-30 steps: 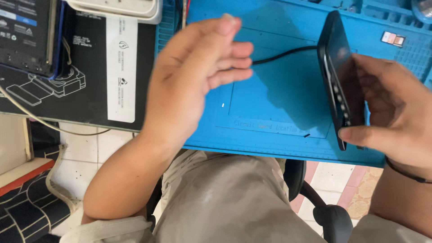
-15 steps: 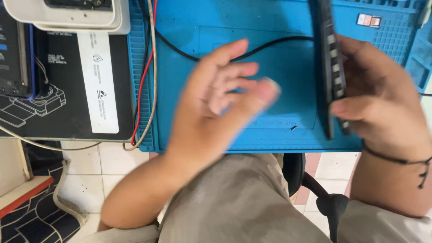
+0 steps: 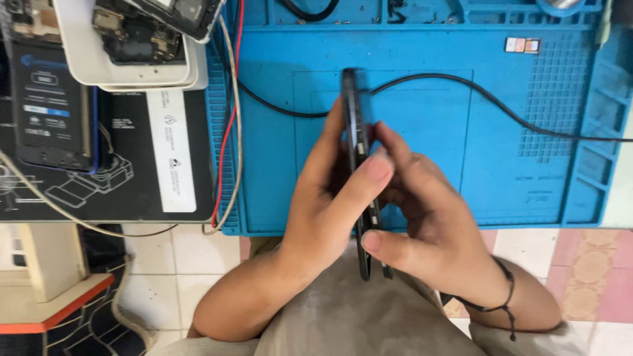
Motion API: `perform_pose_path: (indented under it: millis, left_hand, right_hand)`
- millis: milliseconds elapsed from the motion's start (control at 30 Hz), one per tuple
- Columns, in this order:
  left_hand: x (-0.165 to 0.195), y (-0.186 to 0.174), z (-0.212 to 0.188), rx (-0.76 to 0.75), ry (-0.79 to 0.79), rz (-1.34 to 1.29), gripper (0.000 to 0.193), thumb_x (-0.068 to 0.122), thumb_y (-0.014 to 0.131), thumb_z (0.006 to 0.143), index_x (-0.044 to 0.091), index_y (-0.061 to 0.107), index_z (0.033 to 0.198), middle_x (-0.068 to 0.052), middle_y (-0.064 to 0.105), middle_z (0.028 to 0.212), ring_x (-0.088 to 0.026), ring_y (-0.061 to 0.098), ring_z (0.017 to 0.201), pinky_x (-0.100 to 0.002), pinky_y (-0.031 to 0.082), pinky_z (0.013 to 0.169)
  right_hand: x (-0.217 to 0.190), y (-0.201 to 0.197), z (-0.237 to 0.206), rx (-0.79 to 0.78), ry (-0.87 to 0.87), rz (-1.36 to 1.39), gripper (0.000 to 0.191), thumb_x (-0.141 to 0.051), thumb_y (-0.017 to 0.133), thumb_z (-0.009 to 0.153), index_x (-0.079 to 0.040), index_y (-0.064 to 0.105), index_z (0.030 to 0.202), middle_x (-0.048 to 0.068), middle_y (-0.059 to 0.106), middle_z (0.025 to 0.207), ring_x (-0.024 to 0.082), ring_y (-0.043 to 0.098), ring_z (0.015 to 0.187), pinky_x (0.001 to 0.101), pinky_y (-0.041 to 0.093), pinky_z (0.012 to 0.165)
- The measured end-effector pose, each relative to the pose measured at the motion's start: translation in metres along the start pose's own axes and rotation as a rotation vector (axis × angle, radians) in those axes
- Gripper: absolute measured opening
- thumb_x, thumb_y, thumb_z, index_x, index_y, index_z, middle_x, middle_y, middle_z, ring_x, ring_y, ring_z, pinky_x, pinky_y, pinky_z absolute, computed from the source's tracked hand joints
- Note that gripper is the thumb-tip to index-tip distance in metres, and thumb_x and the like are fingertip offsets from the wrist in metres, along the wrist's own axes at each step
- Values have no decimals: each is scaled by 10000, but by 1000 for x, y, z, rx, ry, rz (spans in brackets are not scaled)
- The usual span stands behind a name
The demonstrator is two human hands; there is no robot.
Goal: The person pries open the back cover of a smartphone by hand, then removes the back housing and works on the exposed battery and internal components, using a small pry tool and a screwdriver on the opened phone at the workbench.
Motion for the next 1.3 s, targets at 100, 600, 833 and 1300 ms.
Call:
perform_pose_path:
  millis: [100, 600, 833, 1300]
  left_hand:
    - [6, -14, -12, -3, -11, 84, 772, 181, 639, 1026, -19, 244, 1659, 1, 620, 1131, -80, 585, 1023, -236, 494, 902]
    - [2, -30, -26, -30, 4, 7, 634, 41, 742, 971, -71, 459, 1526, -138, 675, 1289, -202, 679, 1190, -355, 560, 1060]
    - [-10, -35, -25, 110, -29, -92, 436, 85, 696, 1019, -80, 555, 1397, -137, 708, 1207, -175, 686, 1085, -327, 577, 936]
    - [1, -25, -18, 69, -2, -44, 593, 107, 689, 1010, -58, 459, 1531, -58, 682, 1166, -116, 653, 1054, -258, 542, 922]
  right_hand:
    - [9, 12, -1, -7, 8, 93, 1012, -197, 808, 900, 22, 210, 1686, 104, 433, 1456, 241, 454, 1456, 417, 350, 1265]
    - [19, 22, -5, 39, 6, 22, 999, -244, 801, 902, -9, 233, 1689, 102, 470, 1394, 217, 509, 1353, 378, 430, 1187]
    - [22, 23, 2, 11, 110, 262, 985, -214, 791, 886, -7, 207, 1652, 111, 497, 1466, 233, 573, 1312, 402, 495, 1116]
    - [31, 12, 3, 19, 101, 317, 968, -274, 784, 896, 30, 269, 1656, 153, 527, 1522, 260, 538, 1378, 416, 430, 1166]
Point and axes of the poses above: each hand's wrist, its own z-axis towards the middle knuckle, its own y-axis out of the palm, x = y × z, the point moved 3 cm from there along z, towards the middle knuckle
